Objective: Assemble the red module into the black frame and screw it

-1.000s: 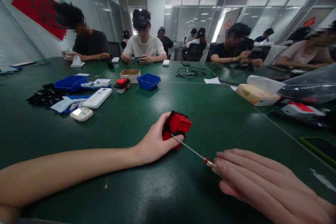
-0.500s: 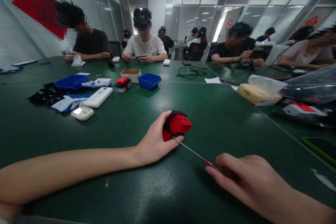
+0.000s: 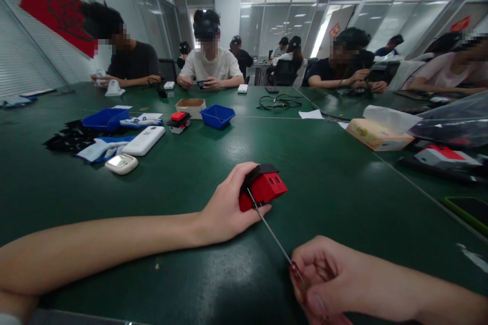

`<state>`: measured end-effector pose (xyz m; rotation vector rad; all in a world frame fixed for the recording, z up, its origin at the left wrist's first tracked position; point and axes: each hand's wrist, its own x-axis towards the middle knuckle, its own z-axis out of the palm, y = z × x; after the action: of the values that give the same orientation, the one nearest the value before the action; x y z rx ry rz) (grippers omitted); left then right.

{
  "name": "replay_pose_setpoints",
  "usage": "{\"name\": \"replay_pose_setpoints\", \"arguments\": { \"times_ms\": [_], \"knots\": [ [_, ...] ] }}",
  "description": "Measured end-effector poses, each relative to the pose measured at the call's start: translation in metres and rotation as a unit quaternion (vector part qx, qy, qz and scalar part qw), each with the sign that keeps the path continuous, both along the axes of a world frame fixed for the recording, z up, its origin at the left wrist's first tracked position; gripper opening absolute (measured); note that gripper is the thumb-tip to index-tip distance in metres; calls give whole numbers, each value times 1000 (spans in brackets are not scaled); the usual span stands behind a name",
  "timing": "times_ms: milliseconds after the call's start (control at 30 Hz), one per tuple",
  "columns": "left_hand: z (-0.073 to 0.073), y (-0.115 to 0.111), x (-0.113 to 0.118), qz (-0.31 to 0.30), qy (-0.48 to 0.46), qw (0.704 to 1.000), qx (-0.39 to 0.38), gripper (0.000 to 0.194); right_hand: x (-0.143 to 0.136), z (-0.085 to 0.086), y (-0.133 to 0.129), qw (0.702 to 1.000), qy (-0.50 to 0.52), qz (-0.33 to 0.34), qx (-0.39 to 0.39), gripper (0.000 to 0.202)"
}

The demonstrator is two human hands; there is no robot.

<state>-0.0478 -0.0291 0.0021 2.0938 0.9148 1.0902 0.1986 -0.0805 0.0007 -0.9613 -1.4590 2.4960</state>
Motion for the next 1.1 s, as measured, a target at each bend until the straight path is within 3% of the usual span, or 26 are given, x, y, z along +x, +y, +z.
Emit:
{"name": "replay_pose_setpoints", "arguments": {
  "times_ms": [200,400,600,867,1100],
  "knots": [
    [-1,0,0,8,-2,1000,-2,66,-2,0,1,999,39,8,-16,54],
    [0,0,1,8,-11,999,-34,67,1,-8,2,995,60,-35,-71,51],
    [-2,1,1,17,-19,998,-51,69,1,-2,6,995,49,-6,-82,49],
    [-6,3,2,12,-29,998,-53,69,4,-17,6,991,105,-1,-87,47],
    [-7,4,1,8,-18,999,-44,70,1,-7,8,991,96,-10,-88,37]
  ]
}}
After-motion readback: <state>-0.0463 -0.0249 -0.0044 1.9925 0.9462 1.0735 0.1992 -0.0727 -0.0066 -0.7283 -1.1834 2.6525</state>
